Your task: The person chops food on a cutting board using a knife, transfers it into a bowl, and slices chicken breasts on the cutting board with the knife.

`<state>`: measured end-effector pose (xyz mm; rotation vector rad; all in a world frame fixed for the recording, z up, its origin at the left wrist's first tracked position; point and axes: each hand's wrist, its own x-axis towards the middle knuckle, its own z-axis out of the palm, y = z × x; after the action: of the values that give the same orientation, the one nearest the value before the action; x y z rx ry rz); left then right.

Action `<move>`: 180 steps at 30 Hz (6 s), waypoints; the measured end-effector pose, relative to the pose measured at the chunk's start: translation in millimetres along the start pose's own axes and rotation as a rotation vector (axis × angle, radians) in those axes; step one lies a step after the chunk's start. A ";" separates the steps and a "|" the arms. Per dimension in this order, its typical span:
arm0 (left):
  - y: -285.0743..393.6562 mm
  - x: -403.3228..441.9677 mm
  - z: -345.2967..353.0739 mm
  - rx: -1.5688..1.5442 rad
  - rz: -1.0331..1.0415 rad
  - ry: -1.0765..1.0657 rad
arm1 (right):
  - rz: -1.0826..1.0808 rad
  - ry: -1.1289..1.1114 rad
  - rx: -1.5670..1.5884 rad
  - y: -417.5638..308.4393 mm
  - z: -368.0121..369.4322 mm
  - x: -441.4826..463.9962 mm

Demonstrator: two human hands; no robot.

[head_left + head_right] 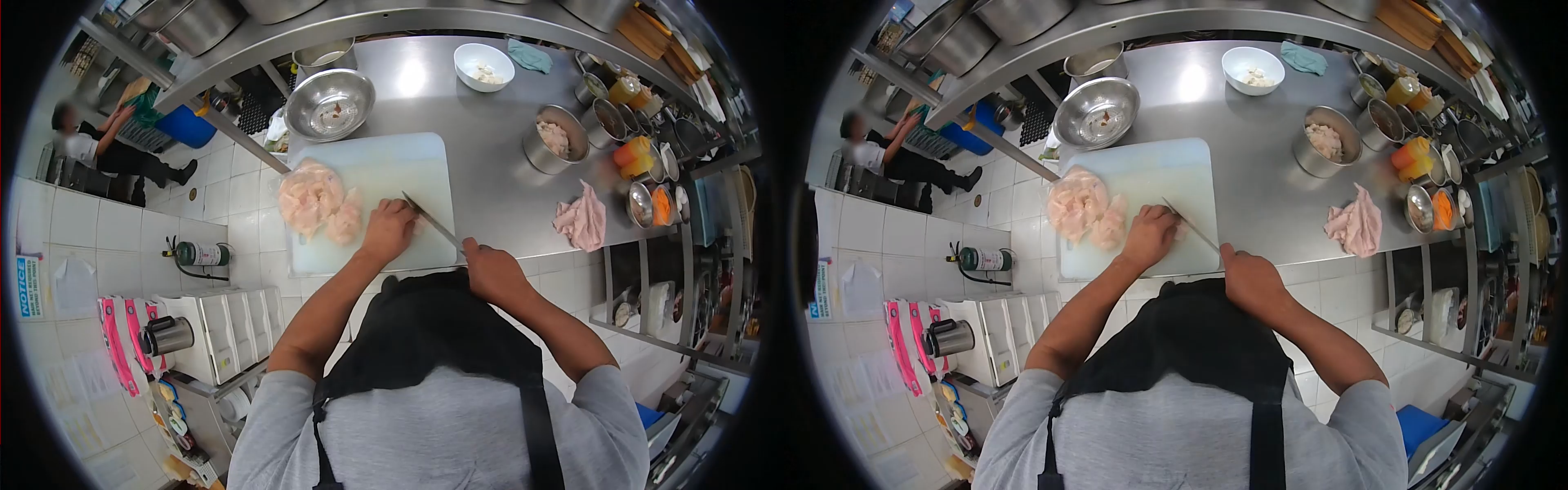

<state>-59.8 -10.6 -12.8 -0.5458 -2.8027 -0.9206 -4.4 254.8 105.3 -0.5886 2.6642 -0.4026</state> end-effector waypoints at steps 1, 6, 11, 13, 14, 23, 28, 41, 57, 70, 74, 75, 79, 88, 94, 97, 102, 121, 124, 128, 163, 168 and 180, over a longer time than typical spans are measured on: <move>-1.5 0.2 -0.6 -0.010 0.000 -0.012 | -0.003 -0.001 -0.001 0.3 -0.5 1.1; 4.1 1.1 -6.2 0.020 -0.037 -0.085 | -0.038 0.068 -0.001 -0.1 25.8 29.7; 6.5 -0.5 -8.5 0.053 -0.022 -0.087 | -0.037 0.057 0.002 -8.4 28.0 75.3; 1.2 -6.8 -0.4 0.011 -0.038 -0.012 | -0.038 0.046 0.004 -7.3 15.2 76.3; -1.8 -8.0 1.8 -0.011 -0.050 0.029 | -0.050 0.049 -0.003 -8.4 7.8 69.2; -3.5 -14.5 5.9 0.041 -0.029 0.082 | -0.054 -0.014 -0.016 1.1 21.6 22.2; -2.9 -15.2 2.3 0.038 -0.038 0.061 | -0.088 -0.005 0.011 -9.1 21.4 76.5; 0.6 -28.8 17.1 0.075 0.051 0.228 | -0.059 -0.227 -0.135 9.1 -29.3 7.9; -75.5 5.2 -48.9 0.398 -0.401 0.008 | -0.030 -0.198 0.043 -2.2 0.1 27.6; -92.7 20.1 -87.6 -0.069 -0.384 -0.095 | 0.059 -0.061 0.112 17.5 18.6 52.0; -52.1 19.3 -86.2 -0.841 -0.566 0.043 | 0.061 -0.073 0.107 13.8 14.6 50.6; -35.9 18.2 -76.8 -0.975 -0.621 0.060 | 0.062 -0.074 0.106 13.9 15.3 51.0; -26.9 4.0 -13.1 -0.955 -0.828 0.091 | 0.050 -0.082 0.083 15.7 15.7 52.0; -19.6 -32.3 -19.4 -0.042 -0.125 0.074 | 0.015 0.027 0.112 15.3 25.5 47.2; -9.4 -31.4 -22.7 -0.029 -0.158 0.071 | -0.072 0.059 0.105 12.9 20.8 55.5; -26.1 -7.4 -29.7 0.085 -0.162 0.041 | -0.054 -0.031 0.061 12.7 14.4 72.7; -46.0 -5.1 -51.8 0.432 -0.232 -0.040 | -0.005 0.044 0.079 10.0 14.6 72.9; -32.8 -14.1 -24.8 0.235 -0.107 -0.028 | 0.011 0.076 0.100 8.4 14.7 29.0; -28.6 -14.9 -30.0 0.238 -0.070 -0.008 | 0.003 0.075 0.115 7.4 15.2 24.7; -10.8 -9.2 -4.9 0.088 0.028 -0.018 | -0.014 0.005 0.058 4.9 8.7 19.2; -55.4 -3.6 -57.8 0.377 -0.410 -0.051 | 0.054 -0.229 0.114 -7.3 0.0 33.4; -43.6 22.2 -58.7 0.356 -0.483 -0.305 | 0.067 -0.061 0.118 16.0 26.8 52.7; 28.8 -23.6 -23.2 0.093 0.013 -0.130 | 0.071 -0.009 0.168 13.4 22.2 59.1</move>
<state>-26.6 -9.9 15.8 -0.6318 -2.9351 -0.7738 -49.2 235.5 63.1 -0.4428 2.6009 -0.5947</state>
